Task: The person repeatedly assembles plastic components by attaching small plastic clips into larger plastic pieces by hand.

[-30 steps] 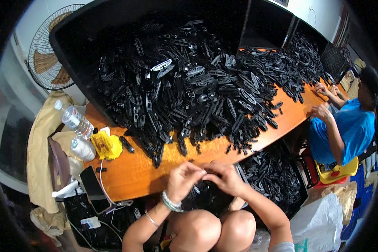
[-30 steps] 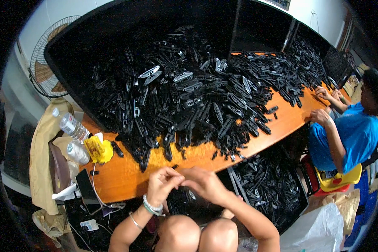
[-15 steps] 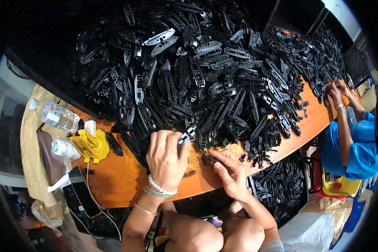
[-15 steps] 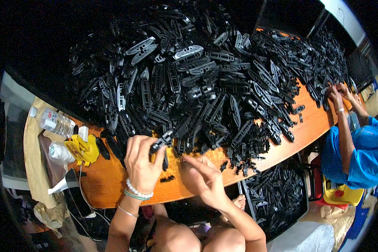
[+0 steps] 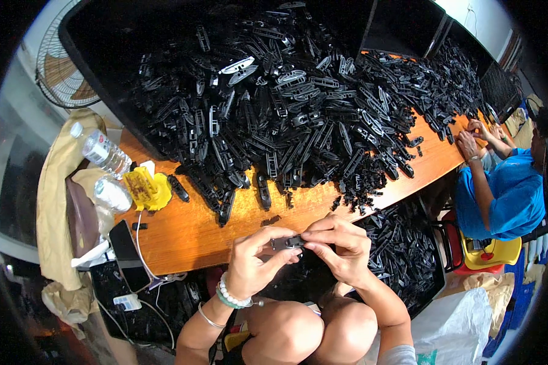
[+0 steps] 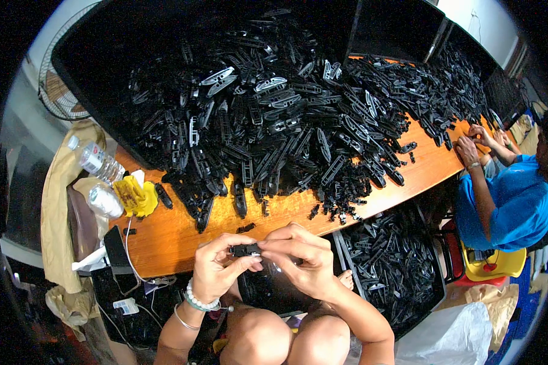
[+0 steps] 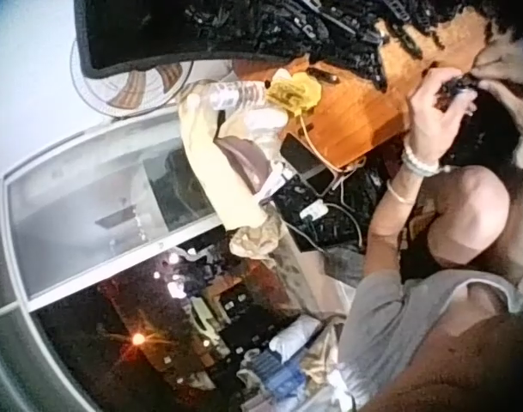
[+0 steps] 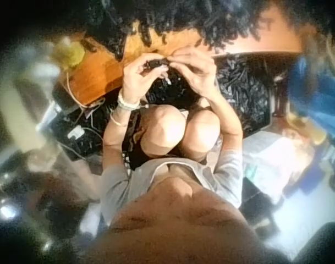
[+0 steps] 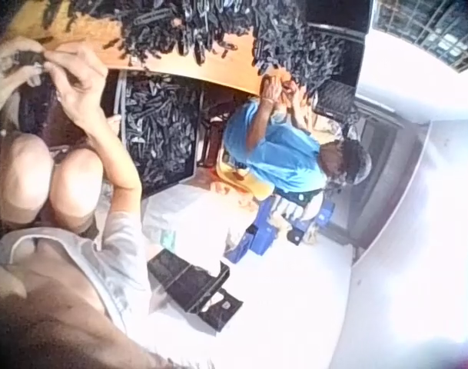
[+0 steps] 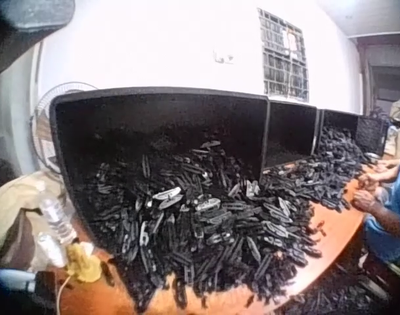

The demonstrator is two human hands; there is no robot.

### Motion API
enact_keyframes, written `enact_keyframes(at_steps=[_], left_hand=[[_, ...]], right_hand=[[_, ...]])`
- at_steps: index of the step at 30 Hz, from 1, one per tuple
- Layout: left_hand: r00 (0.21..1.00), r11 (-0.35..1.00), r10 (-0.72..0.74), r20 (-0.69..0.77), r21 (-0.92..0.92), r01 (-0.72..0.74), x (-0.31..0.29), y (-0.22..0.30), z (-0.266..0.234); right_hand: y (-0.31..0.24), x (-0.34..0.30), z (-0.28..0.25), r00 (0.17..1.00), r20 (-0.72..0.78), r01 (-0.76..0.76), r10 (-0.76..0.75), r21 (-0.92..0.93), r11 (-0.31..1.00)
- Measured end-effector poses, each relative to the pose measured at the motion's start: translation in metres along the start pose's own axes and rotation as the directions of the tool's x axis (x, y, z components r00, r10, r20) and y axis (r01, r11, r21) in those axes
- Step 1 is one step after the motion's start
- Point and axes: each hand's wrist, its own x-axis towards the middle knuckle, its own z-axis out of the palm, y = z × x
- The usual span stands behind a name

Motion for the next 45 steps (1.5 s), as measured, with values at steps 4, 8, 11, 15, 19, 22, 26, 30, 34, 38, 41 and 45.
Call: enact_keyframes(at_steps=[4,8,11,15,19,22,26,30,34,38,41,45], left_hand=[[0.996,0.997,-0.025,-0.088,-0.072,0.019,-0.009,-0.002,0.011],[0.989,0.974,-0.104,-0.106,-0.21,0.081,-0.012,-0.004,0.006],[0.986,0.899,-0.146,-0.079,-0.426,0.099,-0.002,-0.01,0.007],[0.986,0.965,-0.141,0.092,-0.208,0.157,0.007,-0.025,-0.004],[0.998,0.982,-0.056,-0.014,-0.182,0.052,0.009,-0.028,0.003],[0.953,0.953,-0.302,0.039,0.025,0.301,0.012,-0.016,0.006],[0.972,0.969,-0.233,-0.009,-0.085,0.232,0.006,-0.034,0.01],[0.948,0.936,-0.311,-0.072,-0.197,0.292,0.002,-0.03,0.012],[0.958,0.958,-0.279,-0.066,-0.086,0.273,-0.002,-0.031,0.011],[0.997,0.995,-0.076,-0.001,0.071,0.075,-0.008,-0.032,0.004],[0.983,0.978,-0.17,0.067,0.138,0.159,-0.015,-0.027,-0.002],[0.944,0.926,-0.258,0.204,0.332,0.181,-0.01,-0.022,-0.016]], right_hand=[[-0.003,-0.009,0.011,0.974,-0.129,-0.19,0.188,-0.008,0.982],[0.004,-0.004,0.013,0.985,-0.117,-0.127,0.125,-0.007,0.992],[0.003,-0.004,0.009,0.974,-0.018,-0.223,0.225,0.077,0.972],[0.011,-0.008,0.005,0.978,-0.013,-0.207,0.207,0.019,0.978],[0.02,-0.013,0.001,0.966,0.0,-0.259,0.26,0.028,0.965],[0.027,-0.017,-0.001,0.97,-0.004,-0.244,0.244,-0.004,0.97],[0.031,-0.018,-0.004,0.992,0.017,-0.122,0.125,-0.12,0.985],[0.028,-0.019,-0.007,0.99,0.123,0.118,-0.075,-0.393,0.912],[0.028,-0.023,-0.009,0.978,0.192,0.145,-0.081,-0.346,0.927],[0.024,-0.026,-0.008,0.858,0.251,-0.462,0.448,-0.002,0.887],[0.022,-0.026,-0.014,0.812,0.407,-0.466,0.418,0.022,0.885],[0.031,-0.036,-0.018,0.707,0.554,-0.523,0.439,-0.007,0.852]])
